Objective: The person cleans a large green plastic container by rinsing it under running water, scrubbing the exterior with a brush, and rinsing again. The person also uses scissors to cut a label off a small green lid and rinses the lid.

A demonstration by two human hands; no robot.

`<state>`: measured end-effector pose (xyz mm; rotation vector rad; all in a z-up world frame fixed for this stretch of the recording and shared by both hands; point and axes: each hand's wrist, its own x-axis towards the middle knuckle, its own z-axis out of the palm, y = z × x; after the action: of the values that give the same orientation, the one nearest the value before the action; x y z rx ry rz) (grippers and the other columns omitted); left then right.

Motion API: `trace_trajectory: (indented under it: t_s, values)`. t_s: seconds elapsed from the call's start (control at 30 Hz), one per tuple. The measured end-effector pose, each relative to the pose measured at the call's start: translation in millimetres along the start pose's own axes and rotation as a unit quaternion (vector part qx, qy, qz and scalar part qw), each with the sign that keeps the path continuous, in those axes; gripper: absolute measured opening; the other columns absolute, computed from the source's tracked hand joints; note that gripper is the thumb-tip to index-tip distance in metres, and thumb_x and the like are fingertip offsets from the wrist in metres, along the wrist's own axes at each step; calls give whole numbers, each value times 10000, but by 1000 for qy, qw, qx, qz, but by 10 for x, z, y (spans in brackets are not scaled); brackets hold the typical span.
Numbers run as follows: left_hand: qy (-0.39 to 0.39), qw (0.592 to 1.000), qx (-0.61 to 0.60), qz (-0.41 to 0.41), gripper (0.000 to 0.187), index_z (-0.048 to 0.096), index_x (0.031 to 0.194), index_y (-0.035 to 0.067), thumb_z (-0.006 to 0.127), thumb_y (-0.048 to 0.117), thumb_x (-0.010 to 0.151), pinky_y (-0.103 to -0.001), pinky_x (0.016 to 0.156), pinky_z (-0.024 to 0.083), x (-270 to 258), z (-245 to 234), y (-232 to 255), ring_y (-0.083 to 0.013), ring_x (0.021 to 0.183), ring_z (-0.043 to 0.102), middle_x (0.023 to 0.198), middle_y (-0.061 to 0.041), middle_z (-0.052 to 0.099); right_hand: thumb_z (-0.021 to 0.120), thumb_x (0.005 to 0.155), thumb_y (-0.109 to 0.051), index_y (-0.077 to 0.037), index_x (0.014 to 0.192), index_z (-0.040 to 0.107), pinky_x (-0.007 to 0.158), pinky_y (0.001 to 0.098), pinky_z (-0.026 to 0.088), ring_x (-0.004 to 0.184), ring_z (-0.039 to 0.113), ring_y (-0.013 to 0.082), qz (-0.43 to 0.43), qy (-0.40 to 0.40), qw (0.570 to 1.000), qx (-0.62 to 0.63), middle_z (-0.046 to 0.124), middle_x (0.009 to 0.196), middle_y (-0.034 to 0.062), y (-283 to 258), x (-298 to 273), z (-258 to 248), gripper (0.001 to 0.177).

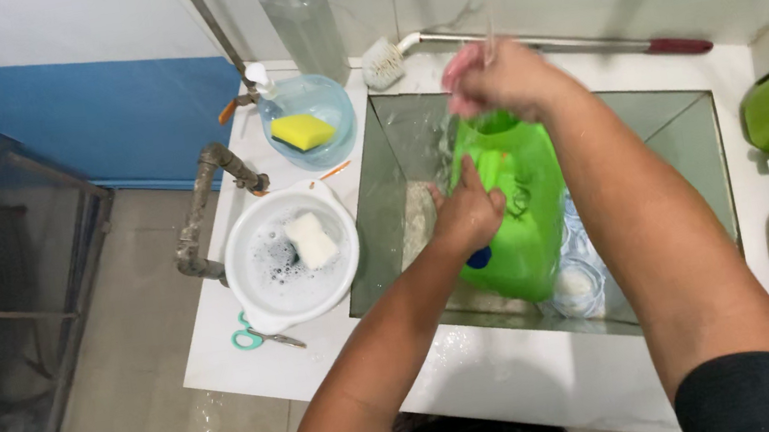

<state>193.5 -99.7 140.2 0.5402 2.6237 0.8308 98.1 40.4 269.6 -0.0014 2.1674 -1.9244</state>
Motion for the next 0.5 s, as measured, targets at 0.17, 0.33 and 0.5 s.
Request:
trace_trajectory:
  t_s: [0.17, 0.33, 0.5]
  values:
    - [1, 999, 45, 16, 712, 292, 1511, -59, 431, 416, 1000, -669, 1234, 0, -175, 108, 17, -473, 1279, 551, 1240, -347, 637, 560, 958, -697, -77, 997, 776, 819, 477, 576, 941, 717, 349, 65, 100, 801, -587, 758, 1032, 185, 106, -225, 279, 657]
    - [6, 1000, -7, 8, 844, 213, 1566, -106, 494, 396, 948, -651, 1259, 53, -602, 235, 233, -462, 1233, 583, 1188, -320, 664, 350, 914, -861, -124, 1115, 807, 943, 452, 524, 1087, 707, 305, 202, -135, 656, -715, 756, 1145, 143, 633, -117, 372, 891]
    - [44, 991, 71, 104, 846, 252, 1519, -69, 612, 413, 923, -674, 1135, 144, -876, 432, 304, -514, 1341, 413, 1567, -373, 322, 352, 926, -834, -137, 1159, 782, 997, 508, 419, 1156, 658, 310, 259, -216, 705, -624, 729, 1194, 138, 1016, 244, 443, 851]
